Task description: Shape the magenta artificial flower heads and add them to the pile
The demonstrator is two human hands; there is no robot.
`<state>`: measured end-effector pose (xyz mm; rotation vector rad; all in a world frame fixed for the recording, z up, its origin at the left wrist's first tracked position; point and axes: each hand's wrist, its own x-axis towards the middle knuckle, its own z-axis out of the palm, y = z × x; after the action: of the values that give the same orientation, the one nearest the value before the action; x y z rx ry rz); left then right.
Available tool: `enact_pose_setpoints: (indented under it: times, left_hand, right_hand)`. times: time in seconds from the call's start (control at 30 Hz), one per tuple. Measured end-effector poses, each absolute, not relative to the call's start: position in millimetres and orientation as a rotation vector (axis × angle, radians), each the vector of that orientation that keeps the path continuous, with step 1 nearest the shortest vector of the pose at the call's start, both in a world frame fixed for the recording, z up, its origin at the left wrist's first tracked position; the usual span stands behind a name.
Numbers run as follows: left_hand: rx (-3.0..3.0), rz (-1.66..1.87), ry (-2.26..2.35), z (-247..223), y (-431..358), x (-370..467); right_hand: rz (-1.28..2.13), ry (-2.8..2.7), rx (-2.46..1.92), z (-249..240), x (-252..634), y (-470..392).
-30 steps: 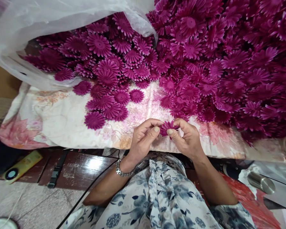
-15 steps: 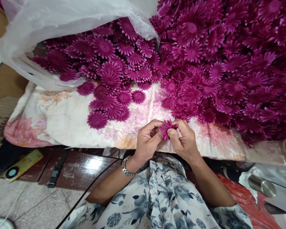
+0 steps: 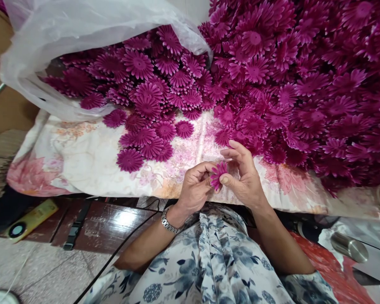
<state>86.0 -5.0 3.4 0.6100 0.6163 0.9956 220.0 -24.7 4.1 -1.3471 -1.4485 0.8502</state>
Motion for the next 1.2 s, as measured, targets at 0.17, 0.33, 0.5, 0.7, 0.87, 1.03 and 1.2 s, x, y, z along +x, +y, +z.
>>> enact_pose_setpoints:
  times: [0.17,0.33,0.5,0.7,0.87,1.03,1.2]
  left_hand:
    - [0.556,1.070,0.681,1.4,-6.4,88.3]
    - [0.586,1.142,0.754,2.4,-6.9,90.0]
    - [0.700,1.153,0.774,-0.8,-8.7,87.4]
    - [0.910,1.119,0.823,-9.6,-11.4,82.1]
    - [1.187,1.084,0.941,-4.1,-12.2,76.6]
    - [1.268,1.036,0.950,3.6,-10.5,73.7]
    - [1.192,0.985,0.857,2.9,-9.0,71.4]
  right_hand:
    - [0.623,-1.467,-1.397,7.5,216.1,-28.1]
    - [0.092,-1.680,-1.308,14.3,212.0,-31.2]
    - [0.093,-1.781,-1.270,12.1,215.3,-29.7]
    - [-0.078,-1.926,-1.274,7.1,217.5,-30.7]
    - [-0.166,-1.981,-1.284,6.5,218.9,-32.2]
    - [-0.211,-1.930,-1.324,9.6,220.4,-30.9]
    - [-0.155,-1.919,-1.370,13.9,221.8,-30.7]
